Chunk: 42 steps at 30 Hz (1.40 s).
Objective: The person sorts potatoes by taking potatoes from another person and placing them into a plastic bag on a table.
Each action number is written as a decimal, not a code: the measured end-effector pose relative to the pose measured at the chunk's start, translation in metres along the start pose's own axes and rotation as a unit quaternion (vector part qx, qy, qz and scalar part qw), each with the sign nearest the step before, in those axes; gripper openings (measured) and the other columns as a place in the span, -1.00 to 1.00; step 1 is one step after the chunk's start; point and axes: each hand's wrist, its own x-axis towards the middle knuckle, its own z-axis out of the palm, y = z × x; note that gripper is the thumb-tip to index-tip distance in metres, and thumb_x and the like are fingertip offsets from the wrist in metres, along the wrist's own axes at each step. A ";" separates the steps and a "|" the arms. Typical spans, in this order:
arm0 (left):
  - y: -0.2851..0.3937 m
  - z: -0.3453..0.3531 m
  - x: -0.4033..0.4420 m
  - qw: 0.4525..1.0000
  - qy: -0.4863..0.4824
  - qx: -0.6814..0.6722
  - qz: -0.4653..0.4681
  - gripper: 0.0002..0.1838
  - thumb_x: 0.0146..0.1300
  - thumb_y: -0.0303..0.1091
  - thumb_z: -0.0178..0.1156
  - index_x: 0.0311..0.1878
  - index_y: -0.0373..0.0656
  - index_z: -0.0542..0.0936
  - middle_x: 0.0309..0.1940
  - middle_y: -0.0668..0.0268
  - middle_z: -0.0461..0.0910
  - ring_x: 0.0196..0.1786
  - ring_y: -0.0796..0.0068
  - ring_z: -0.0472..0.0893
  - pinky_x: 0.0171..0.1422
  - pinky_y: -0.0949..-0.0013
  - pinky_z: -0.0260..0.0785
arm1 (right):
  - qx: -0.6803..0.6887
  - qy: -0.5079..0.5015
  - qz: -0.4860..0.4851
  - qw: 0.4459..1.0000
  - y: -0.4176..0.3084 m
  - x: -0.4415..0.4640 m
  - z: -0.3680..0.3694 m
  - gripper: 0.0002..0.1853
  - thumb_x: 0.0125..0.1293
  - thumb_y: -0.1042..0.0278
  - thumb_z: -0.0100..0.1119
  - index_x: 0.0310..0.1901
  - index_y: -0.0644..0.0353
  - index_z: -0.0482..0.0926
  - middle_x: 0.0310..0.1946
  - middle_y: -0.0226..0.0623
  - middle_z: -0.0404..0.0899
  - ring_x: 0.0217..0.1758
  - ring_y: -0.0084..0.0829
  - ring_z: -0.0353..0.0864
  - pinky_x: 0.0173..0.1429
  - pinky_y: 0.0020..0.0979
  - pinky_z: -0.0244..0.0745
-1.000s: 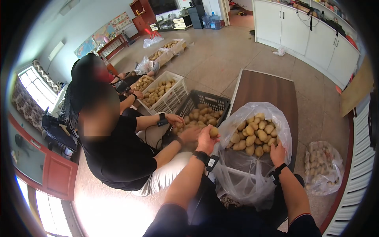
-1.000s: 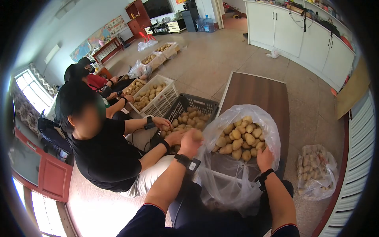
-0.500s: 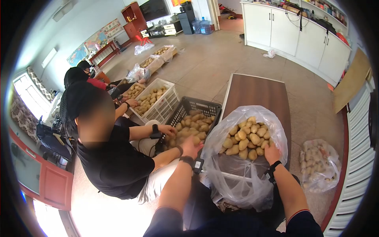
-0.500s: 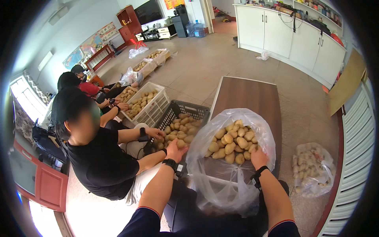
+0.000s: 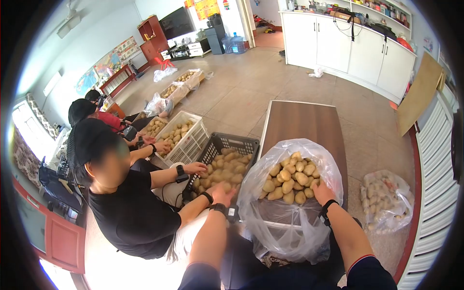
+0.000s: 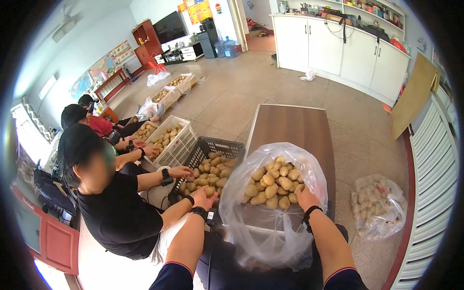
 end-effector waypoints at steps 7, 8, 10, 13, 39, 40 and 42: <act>-0.012 0.001 0.003 0.996 0.017 0.053 -0.072 -0.29 0.11 0.13 0.34 0.06 -0.37 0.53 0.01 -0.11 0.58 0.11 -0.08 0.54 0.21 0.11 0.39 | 0.010 0.021 -0.045 0.999 0.005 -0.004 0.010 -0.33 0.28 -0.05 0.04 0.38 0.04 0.26 0.18 -0.03 0.52 0.26 0.01 0.49 0.36 -0.05 0.28; -0.012 0.001 0.004 0.996 0.026 0.057 -0.058 -0.29 0.11 0.14 0.34 0.05 -0.38 0.54 -0.01 -0.11 0.59 0.11 -0.08 0.55 0.21 0.11 0.39 | 0.007 0.046 -0.075 0.996 0.007 -0.004 0.012 -0.33 0.28 -0.04 0.05 0.39 0.02 0.26 0.16 -0.03 0.54 0.23 0.02 0.51 0.33 -0.05 0.32; -0.009 -0.001 0.003 0.996 0.018 0.062 -0.068 -0.29 0.12 0.16 0.32 0.01 -0.39 0.55 -0.04 -0.10 0.60 0.09 -0.07 0.55 0.19 0.11 0.40 | 0.006 0.040 -0.079 0.996 0.007 -0.007 0.010 -0.33 0.27 0.01 0.09 0.39 0.01 0.25 0.17 -0.04 0.53 0.23 0.01 0.51 0.33 -0.06 0.31; -0.005 -0.005 0.003 0.993 -0.012 0.084 -0.076 -0.30 0.11 0.16 0.32 -0.03 -0.40 0.57 -0.09 -0.10 0.61 0.06 -0.07 0.57 0.16 0.11 0.41 | 0.009 0.030 -0.086 0.996 0.004 -0.016 0.002 -0.32 0.25 0.07 0.14 0.40 0.02 0.24 0.17 -0.05 0.54 0.22 0.00 0.51 0.33 -0.06 0.31; 0.147 -0.068 -0.004 0.940 -0.133 0.265 -0.172 -0.41 0.16 0.08 0.32 -0.07 -0.34 0.59 -0.14 -0.05 0.64 -0.01 -0.03 0.62 0.09 0.10 0.46 | -0.152 0.155 -0.298 0.930 0.012 -0.033 0.043 -0.47 0.06 0.31 0.29 0.13 0.13 0.47 0.45 -0.32 0.17 0.02 0.26 0.47 0.08 -0.01 0.50; 0.149 -0.068 -0.003 0.933 -0.153 0.260 -0.198 -0.43 0.16 0.08 0.32 -0.09 -0.34 0.59 -0.16 -0.05 0.64 -0.03 -0.02 0.62 0.07 0.10 0.47 | -0.153 0.156 -0.296 0.930 0.014 -0.034 0.045 -0.47 0.06 0.31 0.29 0.13 0.13 0.47 0.45 -0.32 0.17 0.02 0.26 0.47 0.08 -0.01 0.50; 0.111 -0.058 -0.004 0.951 -0.088 0.234 -0.184 -0.48 0.19 0.08 0.30 -0.19 -0.31 0.62 -0.25 -0.01 0.66 -0.14 0.02 0.66 -0.01 0.13 0.50 | -0.158 0.171 -0.331 0.914 0.018 -0.036 0.052 -0.52 0.13 0.35 0.20 0.14 0.13 0.46 0.44 -0.31 0.20 -0.06 0.12 0.56 0.02 -0.03 0.53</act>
